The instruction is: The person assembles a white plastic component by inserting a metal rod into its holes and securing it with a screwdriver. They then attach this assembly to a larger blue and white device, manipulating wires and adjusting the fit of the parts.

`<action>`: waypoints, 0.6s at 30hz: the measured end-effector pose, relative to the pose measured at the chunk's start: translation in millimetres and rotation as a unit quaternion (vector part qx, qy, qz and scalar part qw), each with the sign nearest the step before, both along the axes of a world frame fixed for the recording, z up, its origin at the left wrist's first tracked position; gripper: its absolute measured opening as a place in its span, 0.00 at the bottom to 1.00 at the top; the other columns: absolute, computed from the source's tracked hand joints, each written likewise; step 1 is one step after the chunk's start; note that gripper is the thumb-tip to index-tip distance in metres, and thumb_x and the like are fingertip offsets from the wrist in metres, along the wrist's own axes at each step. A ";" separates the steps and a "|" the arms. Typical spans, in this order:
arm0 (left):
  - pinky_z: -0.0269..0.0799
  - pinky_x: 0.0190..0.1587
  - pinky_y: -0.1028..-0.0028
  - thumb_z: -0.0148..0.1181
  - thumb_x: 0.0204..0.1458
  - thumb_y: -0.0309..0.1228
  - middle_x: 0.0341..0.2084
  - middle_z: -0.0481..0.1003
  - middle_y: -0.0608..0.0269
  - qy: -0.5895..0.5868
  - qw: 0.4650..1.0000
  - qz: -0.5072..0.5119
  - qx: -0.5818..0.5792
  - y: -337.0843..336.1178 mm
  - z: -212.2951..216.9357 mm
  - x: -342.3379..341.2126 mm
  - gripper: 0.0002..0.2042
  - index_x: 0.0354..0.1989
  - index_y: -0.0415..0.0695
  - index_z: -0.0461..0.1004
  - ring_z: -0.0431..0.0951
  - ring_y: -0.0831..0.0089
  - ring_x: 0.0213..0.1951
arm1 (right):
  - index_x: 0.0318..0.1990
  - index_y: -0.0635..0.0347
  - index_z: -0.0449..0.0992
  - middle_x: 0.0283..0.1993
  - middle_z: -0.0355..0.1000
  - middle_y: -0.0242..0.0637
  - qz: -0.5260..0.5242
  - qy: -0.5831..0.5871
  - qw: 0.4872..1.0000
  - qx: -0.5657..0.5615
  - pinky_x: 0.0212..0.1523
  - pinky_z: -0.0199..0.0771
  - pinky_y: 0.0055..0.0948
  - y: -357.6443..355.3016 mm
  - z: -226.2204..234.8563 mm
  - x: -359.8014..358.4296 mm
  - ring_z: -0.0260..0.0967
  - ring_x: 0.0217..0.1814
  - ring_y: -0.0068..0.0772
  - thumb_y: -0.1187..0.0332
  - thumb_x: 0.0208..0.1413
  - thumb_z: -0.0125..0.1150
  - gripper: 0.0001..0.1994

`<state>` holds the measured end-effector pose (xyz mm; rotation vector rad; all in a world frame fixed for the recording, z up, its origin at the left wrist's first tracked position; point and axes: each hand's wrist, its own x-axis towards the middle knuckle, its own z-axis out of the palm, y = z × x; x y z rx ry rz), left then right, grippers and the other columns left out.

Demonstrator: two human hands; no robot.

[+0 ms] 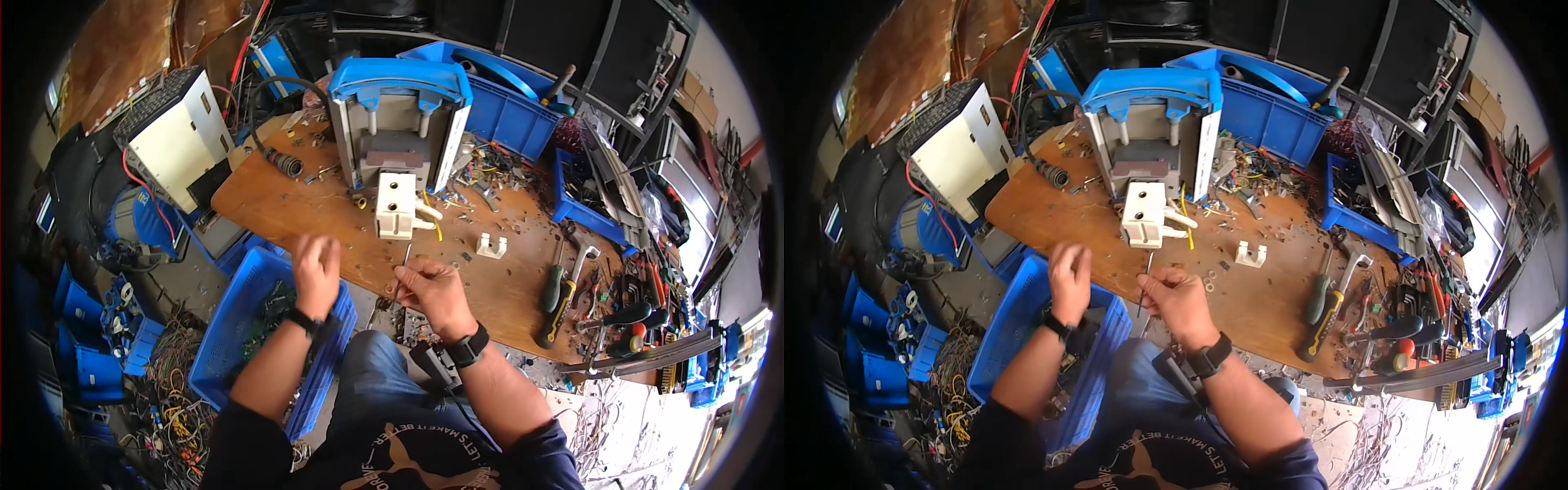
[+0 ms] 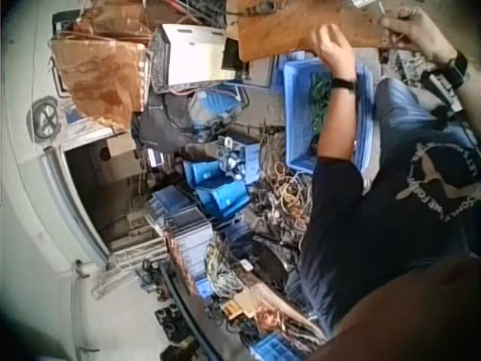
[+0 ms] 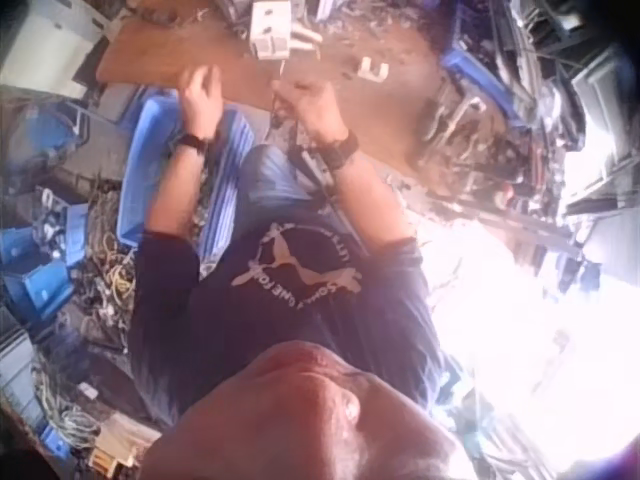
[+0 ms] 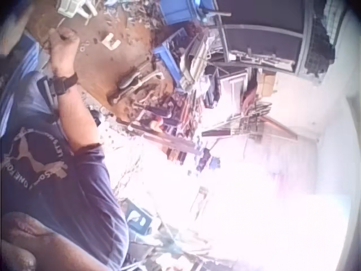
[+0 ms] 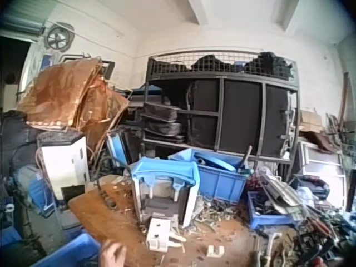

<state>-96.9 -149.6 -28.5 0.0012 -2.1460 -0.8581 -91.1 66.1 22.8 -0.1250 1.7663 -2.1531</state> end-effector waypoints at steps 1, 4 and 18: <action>0.67 0.48 0.58 0.61 0.52 0.31 0.35 0.73 0.51 0.023 0.999 0.029 -0.032 -13.1 -5.7 -12.8 0.09 0.36 0.38 0.75 0.71 0.50 0.40 | 0.31 0.60 0.78 0.25 0.75 0.30 0.008 -0.005 1.000 0.008 0.26 0.71 0.16 -1.2 0.3 -2.8 0.70 0.25 0.16 0.67 0.60 0.60 0.08; 0.64 0.51 0.58 0.62 0.50 0.33 0.42 0.71 0.51 -0.002 0.991 0.049 -0.122 -29.2 -4.8 -42.9 0.12 0.39 0.38 0.74 0.68 0.51 0.46 | 0.31 0.60 0.77 0.24 0.74 0.30 0.013 -0.004 1.000 -0.004 0.24 0.72 0.16 -5.6 -1.6 -4.0 0.70 0.23 0.17 0.66 0.61 0.60 0.09; 0.63 0.55 0.57 0.64 0.48 0.35 0.47 0.69 0.51 -0.040 0.985 0.018 -0.165 -31.1 -32.0 -68.7 0.18 0.45 0.38 0.72 0.66 0.51 0.51 | 0.31 0.65 0.76 0.23 0.73 0.33 -0.004 -0.043 0.998 -0.049 0.22 0.73 0.18 -33.7 -9.1 -19.1 0.71 0.21 0.20 0.67 0.61 0.60 0.10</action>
